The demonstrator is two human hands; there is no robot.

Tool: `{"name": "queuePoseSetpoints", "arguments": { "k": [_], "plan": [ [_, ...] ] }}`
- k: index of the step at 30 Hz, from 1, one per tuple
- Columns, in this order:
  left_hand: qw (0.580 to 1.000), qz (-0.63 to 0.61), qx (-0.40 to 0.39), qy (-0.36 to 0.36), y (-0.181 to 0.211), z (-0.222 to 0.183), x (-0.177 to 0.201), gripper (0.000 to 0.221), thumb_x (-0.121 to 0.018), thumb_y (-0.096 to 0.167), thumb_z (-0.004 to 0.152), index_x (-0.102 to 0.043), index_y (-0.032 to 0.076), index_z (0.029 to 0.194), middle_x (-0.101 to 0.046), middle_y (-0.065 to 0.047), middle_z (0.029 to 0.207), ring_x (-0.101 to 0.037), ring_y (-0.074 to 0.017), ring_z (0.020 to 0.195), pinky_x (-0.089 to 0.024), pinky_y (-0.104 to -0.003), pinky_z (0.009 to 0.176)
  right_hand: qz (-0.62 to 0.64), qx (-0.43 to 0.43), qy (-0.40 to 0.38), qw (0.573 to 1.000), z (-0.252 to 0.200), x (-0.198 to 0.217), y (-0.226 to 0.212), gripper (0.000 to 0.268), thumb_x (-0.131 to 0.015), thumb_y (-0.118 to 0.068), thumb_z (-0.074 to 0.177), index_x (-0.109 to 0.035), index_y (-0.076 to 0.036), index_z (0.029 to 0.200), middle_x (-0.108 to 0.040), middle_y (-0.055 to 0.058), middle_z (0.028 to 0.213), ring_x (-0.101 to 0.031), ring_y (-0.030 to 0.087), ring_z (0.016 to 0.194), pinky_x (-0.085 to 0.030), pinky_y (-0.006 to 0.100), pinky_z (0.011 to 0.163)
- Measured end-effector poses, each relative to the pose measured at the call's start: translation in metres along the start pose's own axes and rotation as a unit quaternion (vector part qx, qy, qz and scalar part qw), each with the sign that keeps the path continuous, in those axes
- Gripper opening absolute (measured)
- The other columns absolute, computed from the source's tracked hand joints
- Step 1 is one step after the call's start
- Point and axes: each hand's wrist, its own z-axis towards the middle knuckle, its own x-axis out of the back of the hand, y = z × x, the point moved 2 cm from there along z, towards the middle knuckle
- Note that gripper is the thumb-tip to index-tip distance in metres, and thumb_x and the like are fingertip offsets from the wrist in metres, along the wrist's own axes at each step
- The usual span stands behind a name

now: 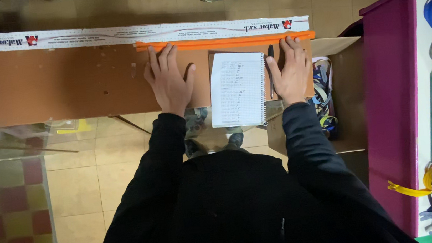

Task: The person measures two zippers by laying them against a ruler, then records the measurements in a notebook using a pen.

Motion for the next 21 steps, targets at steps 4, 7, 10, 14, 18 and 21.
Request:
{"name": "queuePoseSetpoints", "arguments": {
  "k": [4,7,10,14,18,21],
  "plan": [
    [1.0,-0.008,0.009,-0.004,0.0022,0.001,0.0023,0.071,-0.069,0.063,0.114,-0.056,0.017,0.167,-0.056,-0.006,0.171,-0.032,-0.0402,0.172,-0.031,-0.06,0.127,-0.007,-0.003,-0.004,1.0,0.0,-0.0021,0.0043,0.069,-0.056,-0.067,0.125,-0.063,-0.014,0.169,-0.055,0.011,0.172,-0.045,0.029,0.166,-0.031,0.058,0.136],
    [1.0,-0.001,0.013,0.002,0.0001,0.0015,-0.0013,0.074,-0.07,0.065,0.113,-0.056,0.016,0.166,-0.054,-0.009,0.172,-0.033,-0.0399,0.171,-0.029,-0.06,0.127,-0.001,0.003,-0.012,1.0,0.0006,0.0007,0.0022,0.07,-0.054,-0.067,0.126,-0.062,-0.013,0.169,-0.054,0.012,0.172,-0.044,0.03,0.166,-0.031,0.058,0.136],
    [1.0,-0.001,0.023,0.006,0.001,0.0016,-0.0008,0.076,-0.072,0.065,0.114,-0.054,0.014,0.167,-0.048,-0.013,0.176,-0.03,-0.0418,0.172,-0.029,-0.062,0.127,0.001,0.001,-0.011,1.0,0.0002,-0.0006,0.0024,0.071,-0.052,-0.068,0.126,-0.063,-0.012,0.169,-0.054,0.012,0.172,-0.044,0.031,0.167,-0.031,0.059,0.135],
    [1.0,0.013,0.026,0.004,0.0029,0.0015,0.0004,0.08,-0.076,0.066,0.112,-0.053,0.013,0.167,-0.044,-0.018,0.178,-0.029,-0.0431,0.173,-0.026,-0.065,0.127,-0.006,-0.005,-0.003,1.0,0.0003,-0.0034,0.0042,0.071,-0.052,-0.068,0.125,-0.064,-0.013,0.169,-0.055,0.011,0.173,-0.044,0.029,0.167,-0.03,0.058,0.137],
    [0.999,0.018,0.031,-0.011,0.0056,0.0023,0.0046,0.083,-0.079,0.066,0.111,-0.052,0.012,0.168,-0.042,-0.022,0.178,-0.028,-0.0475,0.172,-0.025,-0.07,0.128,0.002,0.008,-0.014,1.0,0.0002,0.0021,0.0013,0.073,-0.05,-0.068,0.126,-0.062,-0.011,0.17,-0.054,0.013,0.172,-0.043,0.03,0.167,-0.03,0.059,0.136],
    [0.999,0.025,0.036,-0.018,0.006,0.0027,0.0042,0.082,-0.078,0.065,0.112,-0.05,0.013,0.169,-0.038,-0.022,0.181,-0.026,-0.0472,0.174,-0.028,-0.071,0.129,-0.008,-0.019,-0.012,1.0,0.0011,0.0026,-0.0012,0.069,-0.053,-0.066,0.125,-0.064,-0.014,0.169,-0.055,0.011,0.173,-0.043,0.029,0.167,-0.029,0.057,0.137]
  ]
}}
